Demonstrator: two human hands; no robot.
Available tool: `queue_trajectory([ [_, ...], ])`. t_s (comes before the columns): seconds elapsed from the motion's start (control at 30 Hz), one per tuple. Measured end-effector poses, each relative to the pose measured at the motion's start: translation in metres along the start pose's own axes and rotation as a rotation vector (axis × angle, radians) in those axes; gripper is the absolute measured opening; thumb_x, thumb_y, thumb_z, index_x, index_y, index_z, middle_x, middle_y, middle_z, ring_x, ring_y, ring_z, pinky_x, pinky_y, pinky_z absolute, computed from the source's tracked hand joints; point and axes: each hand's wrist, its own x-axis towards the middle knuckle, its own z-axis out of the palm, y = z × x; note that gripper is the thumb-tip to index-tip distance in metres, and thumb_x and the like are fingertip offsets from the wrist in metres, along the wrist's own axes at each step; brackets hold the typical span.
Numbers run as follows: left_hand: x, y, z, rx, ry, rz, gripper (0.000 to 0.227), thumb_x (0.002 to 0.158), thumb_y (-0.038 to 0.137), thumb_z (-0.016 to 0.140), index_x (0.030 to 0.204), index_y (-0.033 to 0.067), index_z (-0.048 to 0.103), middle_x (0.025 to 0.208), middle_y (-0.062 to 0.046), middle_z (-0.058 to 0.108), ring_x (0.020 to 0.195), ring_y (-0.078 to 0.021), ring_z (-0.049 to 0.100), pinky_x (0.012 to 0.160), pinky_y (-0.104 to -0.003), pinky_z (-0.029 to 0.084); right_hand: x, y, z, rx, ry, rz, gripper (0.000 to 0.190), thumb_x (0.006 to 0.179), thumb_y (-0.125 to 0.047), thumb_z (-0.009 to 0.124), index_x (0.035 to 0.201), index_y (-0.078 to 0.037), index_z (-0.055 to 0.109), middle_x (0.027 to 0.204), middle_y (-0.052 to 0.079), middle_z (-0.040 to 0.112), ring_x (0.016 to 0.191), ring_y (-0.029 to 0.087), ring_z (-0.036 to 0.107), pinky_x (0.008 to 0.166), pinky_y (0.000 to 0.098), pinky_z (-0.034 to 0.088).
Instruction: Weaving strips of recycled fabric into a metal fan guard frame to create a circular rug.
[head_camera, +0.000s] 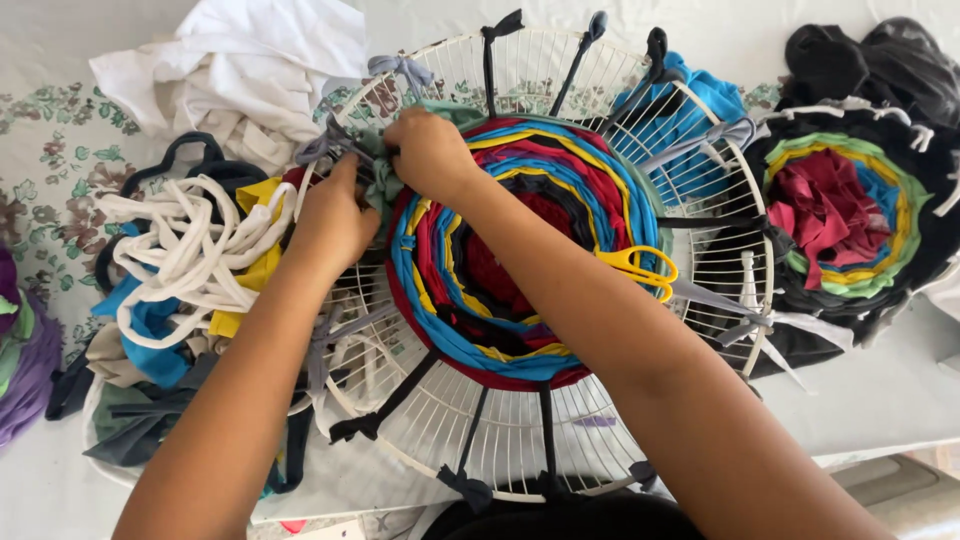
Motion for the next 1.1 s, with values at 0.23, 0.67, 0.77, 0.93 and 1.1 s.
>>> queue_trajectory([
  [0.23, 0.010, 0.011, 0.015, -0.130, 0.284, 0.160, 0.064, 0.068, 0.009, 0.086, 0.125, -0.0036, 0.057, 0.111, -0.028, 0.067, 0.104, -0.0476, 0.063, 0.088, -0.050, 0.051, -0.004, 0.009, -0.017, 0.391, -0.205, -0.048, 0.020, 0.091, -0.019, 0.055, 0.100, -0.001, 0.061, 0.098, 0.022, 0.067, 0.096, 0.040, 0.063, 0.084, 0.0487, 0.048],
  [0.67, -0.005, 0.003, 0.003, -0.126, 0.163, 0.145, 0.028, 0.082, 0.021, 0.078, 0.101, 0.0028, 0.069, 0.092, -0.017, 0.069, 0.084, -0.0330, 0.066, 0.076, -0.041, 0.053, -0.067, -0.035, -0.073, 0.332, 0.224, -0.158, 0.015, 0.091, -0.006, 0.066, 0.105, -0.004, 0.070, 0.113, 0.014, 0.063, 0.105, 0.034, 0.063, 0.092, 0.0429, 0.052],
  [0.77, -0.024, 0.027, -0.025, -0.282, 0.180, 0.165, 0.029, 0.079, 0.020, 0.077, 0.101, 0.0034, 0.069, 0.090, -0.011, 0.068, 0.079, -0.0245, 0.063, 0.071, -0.036, 0.053, -0.093, -0.029, -0.101, 0.186, 0.172, -0.256, 0.023, 0.089, -0.004, 0.067, 0.111, -0.006, 0.070, 0.125, 0.014, 0.061, 0.117, 0.034, 0.060, 0.099, 0.0463, 0.048],
  [0.93, -0.047, 0.033, -0.051, -0.594, 0.099, -0.081, 0.037, 0.081, 0.015, 0.066, 0.116, 0.0039, 0.068, 0.087, -0.009, 0.068, 0.072, -0.0166, 0.058, 0.065, -0.032, 0.050, -0.113, -0.024, -0.106, 0.033, 0.077, -0.364, 0.040, 0.086, -0.004, 0.067, 0.126, -0.007, 0.065, 0.137, 0.016, 0.056, 0.131, 0.036, 0.052, 0.107, 0.0496, 0.042],
  [1.1, -0.064, 0.043, -0.059, -0.488, 0.238, 0.051, 0.043, 0.092, 0.015, 0.055, 0.133, 0.0037, 0.059, 0.102, -0.012, 0.069, 0.086, -0.0238, 0.068, 0.080, -0.038, 0.053, -0.127, -0.039, -0.098, -0.296, 0.089, -0.371, 0.052, 0.084, -0.012, 0.065, 0.135, -0.004, 0.061, 0.145, 0.018, 0.052, 0.136, 0.037, 0.048, 0.111, 0.0521, 0.039],
])
